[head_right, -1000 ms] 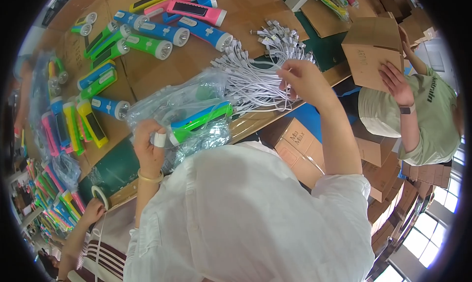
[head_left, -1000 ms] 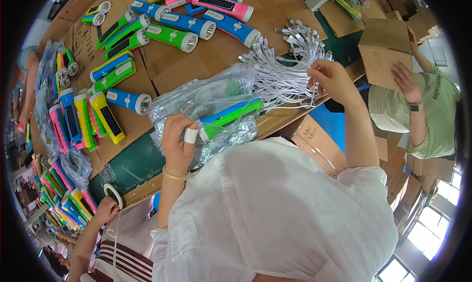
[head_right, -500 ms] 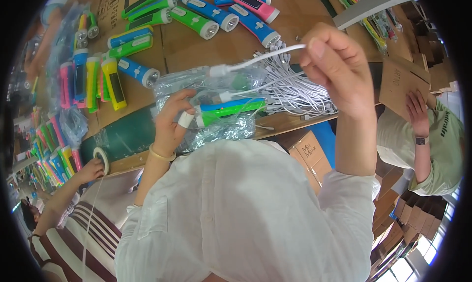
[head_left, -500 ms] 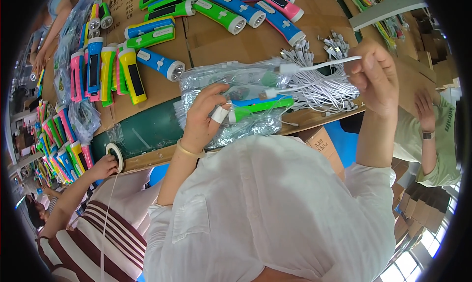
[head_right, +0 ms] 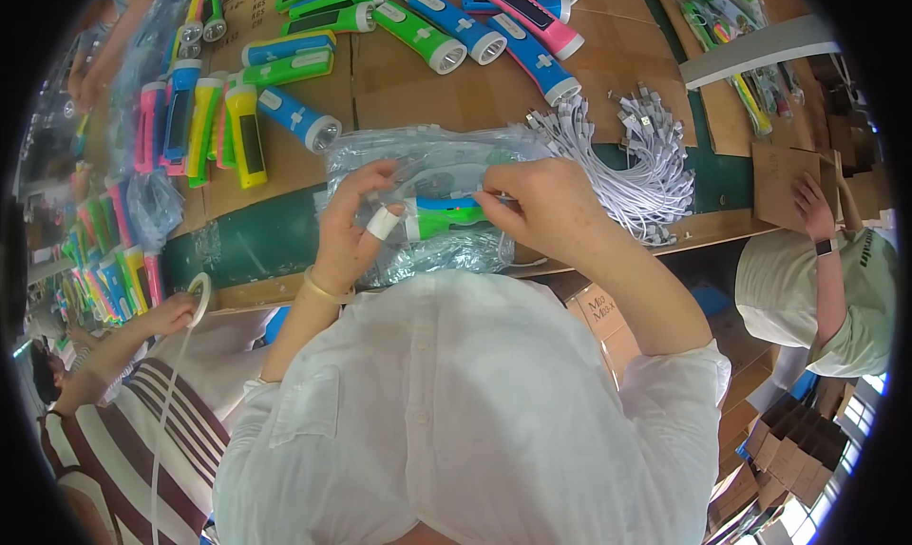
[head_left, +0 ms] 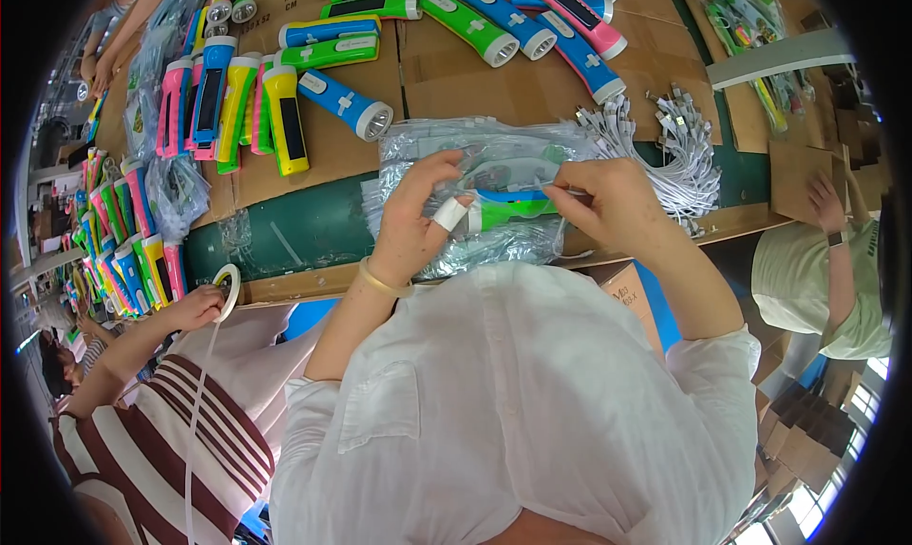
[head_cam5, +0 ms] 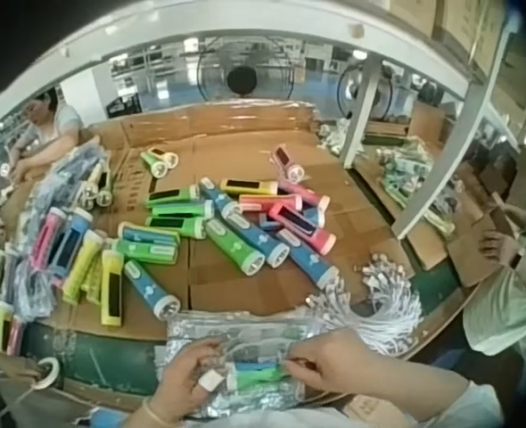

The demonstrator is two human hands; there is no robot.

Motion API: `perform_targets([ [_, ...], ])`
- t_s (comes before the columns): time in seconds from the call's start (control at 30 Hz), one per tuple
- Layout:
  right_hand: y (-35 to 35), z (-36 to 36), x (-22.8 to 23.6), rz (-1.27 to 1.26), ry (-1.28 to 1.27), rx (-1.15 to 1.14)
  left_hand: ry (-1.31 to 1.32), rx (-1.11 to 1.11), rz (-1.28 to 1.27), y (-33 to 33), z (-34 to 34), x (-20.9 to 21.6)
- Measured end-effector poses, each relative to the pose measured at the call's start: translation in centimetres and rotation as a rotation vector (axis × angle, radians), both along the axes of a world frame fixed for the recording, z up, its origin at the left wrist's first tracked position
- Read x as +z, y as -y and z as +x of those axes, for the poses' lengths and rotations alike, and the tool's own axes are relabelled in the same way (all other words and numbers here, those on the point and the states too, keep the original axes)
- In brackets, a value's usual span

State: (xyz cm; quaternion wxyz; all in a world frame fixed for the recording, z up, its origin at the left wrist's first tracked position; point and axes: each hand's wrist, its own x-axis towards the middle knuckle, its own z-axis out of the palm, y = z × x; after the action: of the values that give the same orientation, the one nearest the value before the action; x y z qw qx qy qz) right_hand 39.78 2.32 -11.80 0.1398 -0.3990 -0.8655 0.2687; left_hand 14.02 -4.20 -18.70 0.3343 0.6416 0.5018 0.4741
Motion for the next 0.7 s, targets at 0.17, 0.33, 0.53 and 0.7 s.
perform_targets([
  [0.17, -1.5, -3.1, -1.9, -0.065, 0.03, 0.25, 0.0, 0.203, -0.169, 1.7, -1.2, -0.1],
  [0.33, -3.0, -6.0, -2.4, -0.434, -0.209, 0.185, 0.026, 0.219, -0.147, 1.8, -0.6, 0.6],
  [0.53, -2.3, -7.5, -3.8, -0.181, -0.239, 0.327, -0.005, 0.147, -0.024, 1.9, -0.4, 0.3],
  [0.7, -2.6, -4.6, -3.3, -0.033, -0.189, 0.312, 0.063, 0.196, -0.024, 2.4, -0.8, 0.0],
])
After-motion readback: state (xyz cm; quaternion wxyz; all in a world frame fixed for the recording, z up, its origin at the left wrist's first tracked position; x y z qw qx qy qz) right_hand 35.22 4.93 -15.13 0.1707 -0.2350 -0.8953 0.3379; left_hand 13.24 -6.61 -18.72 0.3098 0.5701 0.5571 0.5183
